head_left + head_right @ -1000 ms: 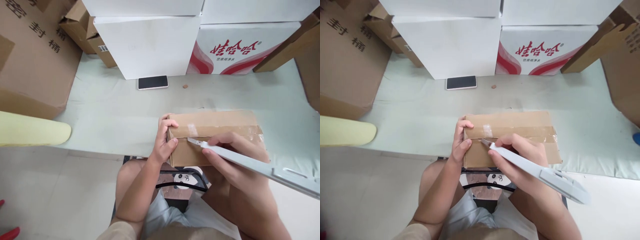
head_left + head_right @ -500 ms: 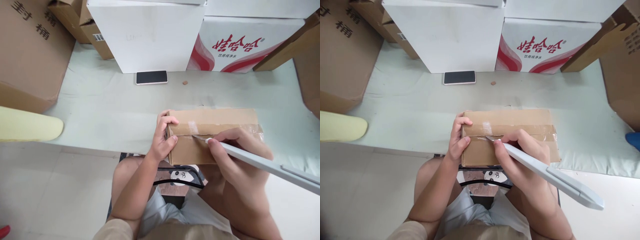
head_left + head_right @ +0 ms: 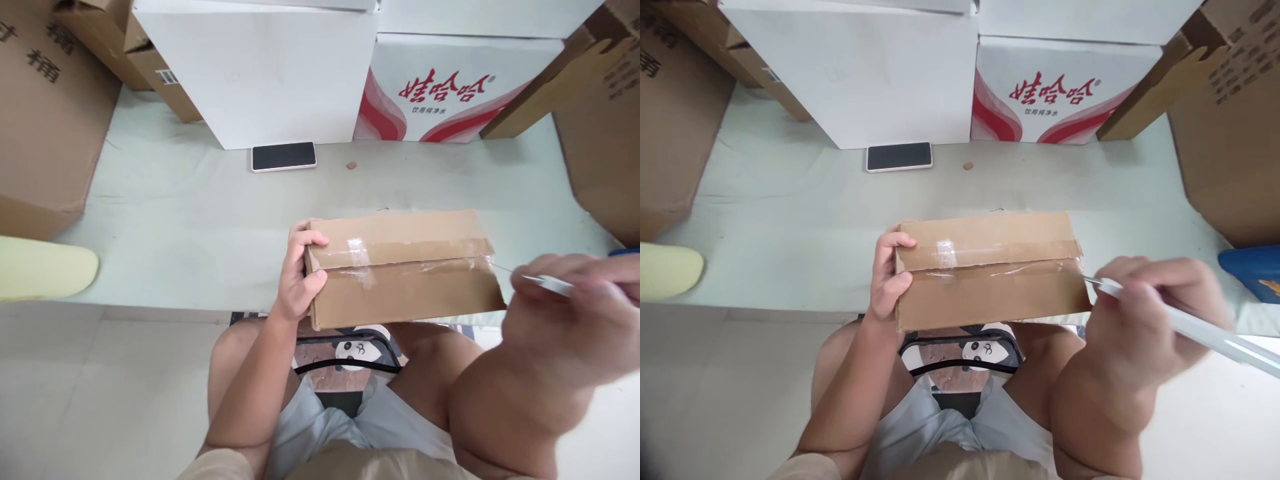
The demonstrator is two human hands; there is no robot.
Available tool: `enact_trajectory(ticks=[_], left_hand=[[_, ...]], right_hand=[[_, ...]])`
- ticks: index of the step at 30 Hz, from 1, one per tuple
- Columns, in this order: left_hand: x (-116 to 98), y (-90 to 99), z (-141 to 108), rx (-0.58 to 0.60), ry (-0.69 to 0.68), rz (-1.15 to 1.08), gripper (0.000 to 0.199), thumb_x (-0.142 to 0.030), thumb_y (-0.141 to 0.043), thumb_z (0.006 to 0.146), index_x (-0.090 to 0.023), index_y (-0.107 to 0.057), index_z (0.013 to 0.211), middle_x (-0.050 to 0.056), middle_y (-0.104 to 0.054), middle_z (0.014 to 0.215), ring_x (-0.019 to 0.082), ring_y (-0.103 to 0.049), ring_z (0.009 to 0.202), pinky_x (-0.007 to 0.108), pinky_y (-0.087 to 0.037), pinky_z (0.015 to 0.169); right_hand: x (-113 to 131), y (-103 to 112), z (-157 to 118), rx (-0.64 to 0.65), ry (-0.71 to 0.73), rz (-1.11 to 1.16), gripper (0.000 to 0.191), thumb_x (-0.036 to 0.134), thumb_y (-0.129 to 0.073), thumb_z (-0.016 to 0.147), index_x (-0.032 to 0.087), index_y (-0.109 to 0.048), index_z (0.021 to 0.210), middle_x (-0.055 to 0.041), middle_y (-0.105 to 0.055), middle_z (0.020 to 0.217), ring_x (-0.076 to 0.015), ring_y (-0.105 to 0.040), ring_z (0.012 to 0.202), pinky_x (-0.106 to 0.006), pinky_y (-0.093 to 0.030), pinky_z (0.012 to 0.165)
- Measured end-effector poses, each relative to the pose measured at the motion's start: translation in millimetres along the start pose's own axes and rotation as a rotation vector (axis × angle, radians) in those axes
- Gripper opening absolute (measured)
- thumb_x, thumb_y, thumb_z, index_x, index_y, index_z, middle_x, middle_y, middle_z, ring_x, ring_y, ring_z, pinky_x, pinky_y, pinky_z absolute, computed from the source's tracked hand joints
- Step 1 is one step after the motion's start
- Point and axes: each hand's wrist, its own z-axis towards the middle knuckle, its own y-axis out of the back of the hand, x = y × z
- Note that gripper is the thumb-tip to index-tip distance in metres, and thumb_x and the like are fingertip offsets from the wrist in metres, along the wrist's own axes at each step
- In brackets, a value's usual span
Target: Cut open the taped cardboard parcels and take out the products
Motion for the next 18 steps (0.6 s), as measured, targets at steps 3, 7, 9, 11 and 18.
enact_trajectory(ticks=[3, 7, 9, 11, 18], left_hand=[[1.5, -0.3, 2.8, -0.021, 0.031, -0.034, 0.046, -0.064, -0.072, 0.081, -0.03, -0.061, 0.111, 0.008, -0.056, 0.132, 0.034, -0.056, 0.129, 0.053, -0.049, 0.11], [2.8, -1.7, 5.4, -0.068, 0.034, -0.131, 0.055, -0.063, -0.079, 0.077, -0.036, -0.058, 0.119, 0.005, -0.057, 0.134, 0.031, -0.057, 0.13, 0.048, -0.051, 0.107], [3.1, -2.7, 6.3, -0.077, 0.032, -0.149, 0.057, -0.062, -0.081, 0.076, -0.038, -0.057, 0.122, 0.004, -0.057, 0.135, 0.03, -0.058, 0.129, 0.046, -0.051, 0.106], [3.4, -4.2, 7.2, -0.083, 0.032, -0.143, 0.057, -0.062, -0.081, 0.075, -0.038, -0.058, 0.121, 0.004, -0.057, 0.136, 0.029, -0.059, 0.127, 0.045, -0.051, 0.105], [8.5, -0.3, 8.5, -0.236, -0.03, -0.166, 0.044, -0.055, -0.079, 0.073, -0.035, -0.059, 0.107, 0.002, -0.06, 0.131, 0.024, -0.06, 0.117, 0.038, -0.052, 0.099]], right_hand=[[-7.9, -1.0, 4.9, -0.026, 0.1, -0.016, 0.024, 0.035, -0.073, 0.083, 0.026, -0.055, 0.069, 0.002, -0.047, 0.057, -0.0173, -0.046, 0.053, -0.034, -0.035, 0.055], [-26.3, 5.9, 11.3, -0.216, 0.065, 0.004, 0.03, 0.049, -0.068, 0.087, 0.028, -0.052, 0.073, 0.0013, -0.044, 0.062, -0.0176, -0.046, 0.054, -0.034, -0.039, 0.056], [-32.9, 11.6, 12.2, -0.171, 0.028, 0.081, 0.031, 0.049, -0.07, 0.087, 0.027, -0.054, 0.072, 0.0019, -0.044, 0.061, -0.0163, -0.044, 0.053, -0.033, -0.037, 0.055], [-36.0, 15.3, 11.0, -0.026, 0.053, 0.121, 0.034, 0.053, -0.074, 0.085, 0.027, -0.058, 0.071, 0.0022, -0.045, 0.059, -0.0157, -0.044, 0.052, -0.032, -0.035, 0.054], [-93.9, 18.2, 19.3, -0.348, -0.024, -0.122, 0.028, 0.053, -0.064, 0.096, 0.026, -0.06, 0.089, 0.0023, -0.053, 0.075, -0.0144, -0.052, 0.064, -0.031, -0.043, 0.064]])
